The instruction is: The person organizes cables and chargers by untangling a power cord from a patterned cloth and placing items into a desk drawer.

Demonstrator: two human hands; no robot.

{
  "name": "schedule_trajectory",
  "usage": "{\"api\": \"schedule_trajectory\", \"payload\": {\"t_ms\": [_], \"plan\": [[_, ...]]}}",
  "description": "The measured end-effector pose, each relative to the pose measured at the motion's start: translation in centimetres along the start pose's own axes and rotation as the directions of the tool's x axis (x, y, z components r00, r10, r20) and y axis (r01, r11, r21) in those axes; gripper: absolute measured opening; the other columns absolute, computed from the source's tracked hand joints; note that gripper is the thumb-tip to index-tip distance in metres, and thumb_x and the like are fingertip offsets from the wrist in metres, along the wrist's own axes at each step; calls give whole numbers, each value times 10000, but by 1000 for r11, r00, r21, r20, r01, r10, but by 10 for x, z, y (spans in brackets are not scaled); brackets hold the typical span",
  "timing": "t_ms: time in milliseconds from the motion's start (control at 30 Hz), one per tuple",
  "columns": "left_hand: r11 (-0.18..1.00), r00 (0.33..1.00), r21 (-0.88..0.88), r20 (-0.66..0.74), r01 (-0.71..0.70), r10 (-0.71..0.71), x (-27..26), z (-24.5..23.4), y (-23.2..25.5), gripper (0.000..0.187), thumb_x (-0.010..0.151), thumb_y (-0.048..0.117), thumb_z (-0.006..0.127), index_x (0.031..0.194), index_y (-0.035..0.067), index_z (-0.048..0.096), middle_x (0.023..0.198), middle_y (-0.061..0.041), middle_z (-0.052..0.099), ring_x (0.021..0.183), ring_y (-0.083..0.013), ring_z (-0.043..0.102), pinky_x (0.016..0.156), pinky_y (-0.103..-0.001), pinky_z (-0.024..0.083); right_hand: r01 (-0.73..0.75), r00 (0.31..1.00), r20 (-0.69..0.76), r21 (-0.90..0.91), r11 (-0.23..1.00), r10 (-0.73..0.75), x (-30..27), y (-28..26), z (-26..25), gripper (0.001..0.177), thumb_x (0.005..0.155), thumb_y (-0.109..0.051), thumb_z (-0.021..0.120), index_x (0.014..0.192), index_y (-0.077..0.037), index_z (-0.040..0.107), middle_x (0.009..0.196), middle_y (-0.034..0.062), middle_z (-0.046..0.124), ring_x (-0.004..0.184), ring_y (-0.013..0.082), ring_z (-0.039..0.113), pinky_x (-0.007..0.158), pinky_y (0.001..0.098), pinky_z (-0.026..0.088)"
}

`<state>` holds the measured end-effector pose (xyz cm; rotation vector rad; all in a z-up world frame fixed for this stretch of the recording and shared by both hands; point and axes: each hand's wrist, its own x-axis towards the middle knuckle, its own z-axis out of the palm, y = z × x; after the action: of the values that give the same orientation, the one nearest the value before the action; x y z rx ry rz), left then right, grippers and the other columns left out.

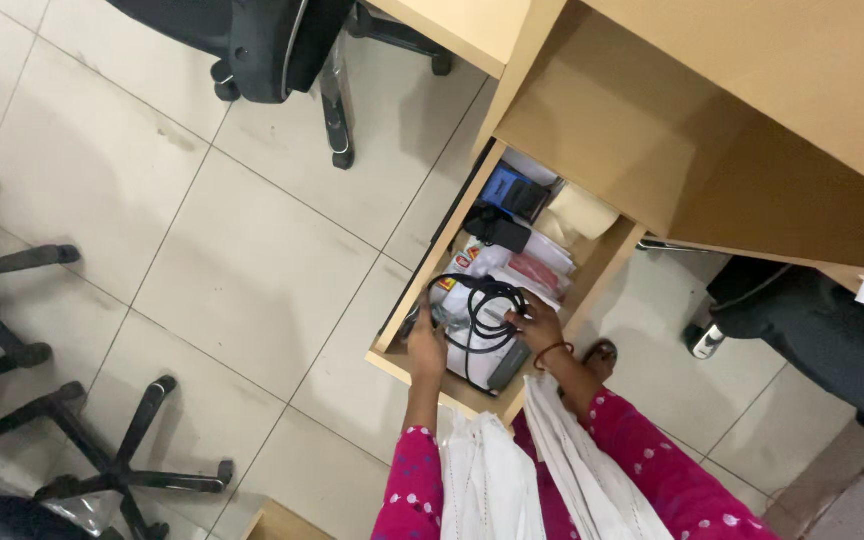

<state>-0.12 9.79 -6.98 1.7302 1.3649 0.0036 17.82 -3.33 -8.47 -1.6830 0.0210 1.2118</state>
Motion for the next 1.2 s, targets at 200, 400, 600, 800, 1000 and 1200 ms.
{"api": "schedule_trajectory", "payload": {"t_ms": [200, 400, 600, 800, 1000, 1200], "plan": [[983, 982, 4, -49, -184, 183, 11, -11, 9, 942, 837, -126, 581, 1610, 303, 257, 1325, -187, 623, 1081, -406, 674, 905, -468, 543, 72, 994, 83, 50, 996, -75, 38, 4, 4, 683, 853, -102, 742, 1482, -134, 478, 1036, 65, 744, 855, 141, 724, 667, 302, 604], [968, 996, 240, 77, -65, 48, 15, 20, -12, 801, 967, -2, 513, 1658, 267, 209, 1422, -161, 548, 1107, -406, 647, 908, -502, 548, 208, 966, -8, -571, 794, -258, 49, -11, 3, 520, 886, -158, 792, 1365, -77, 606, 1020, 150, 762, 867, 257, 747, 780, 374, 577], [887, 970, 417, 210, -200, 120, 15, 37, -17, 866, 833, 51, 606, 1613, 172, 253, 1474, -199, 453, 1244, -431, 569, 856, -503, 577, 324, 785, 63, -890, 322, -617, 42, 10, -5, 609, 696, -171, 853, 1254, -76, 626, 1137, 214, 646, 1016, 423, 651, 839, 495, 512], [865, 954, 502, 250, 20, -167, -9, 18, 32, 787, 908, 241, 655, 1573, 172, 242, 1578, -136, 330, 1339, -331, 485, 1011, -589, 456, 433, 877, 250, -781, 450, -410, 58, 36, -13, 508, 816, 23, 698, 1292, -107, 580, 1211, 185, 676, 1148, 372, 651, 991, 421, 532], [720, 863, 499, 127, -481, 489, -13, 60, 9, 786, 818, 57, 598, 1566, -7, 367, 1637, -129, 326, 1525, -357, 310, 1171, -471, 375, 513, 856, 426, -770, 380, -292, 52, 33, -11, 962, 719, 80, 674, 1574, 12, 237, 1253, 259, 576, 1166, 428, 557, 1000, 451, 471], [802, 907, 464, 359, -377, 219, 18, 78, -18, 673, 814, 53, 574, 1470, -54, 470, 1628, -161, 333, 1485, -371, 313, 1179, -509, 318, 487, 873, 478, -844, 227, -94, 45, 13, -11, 905, 775, 12, 686, 1561, -43, 239, 1324, 266, 501, 1168, 414, 546, 980, 426, 492]]}}
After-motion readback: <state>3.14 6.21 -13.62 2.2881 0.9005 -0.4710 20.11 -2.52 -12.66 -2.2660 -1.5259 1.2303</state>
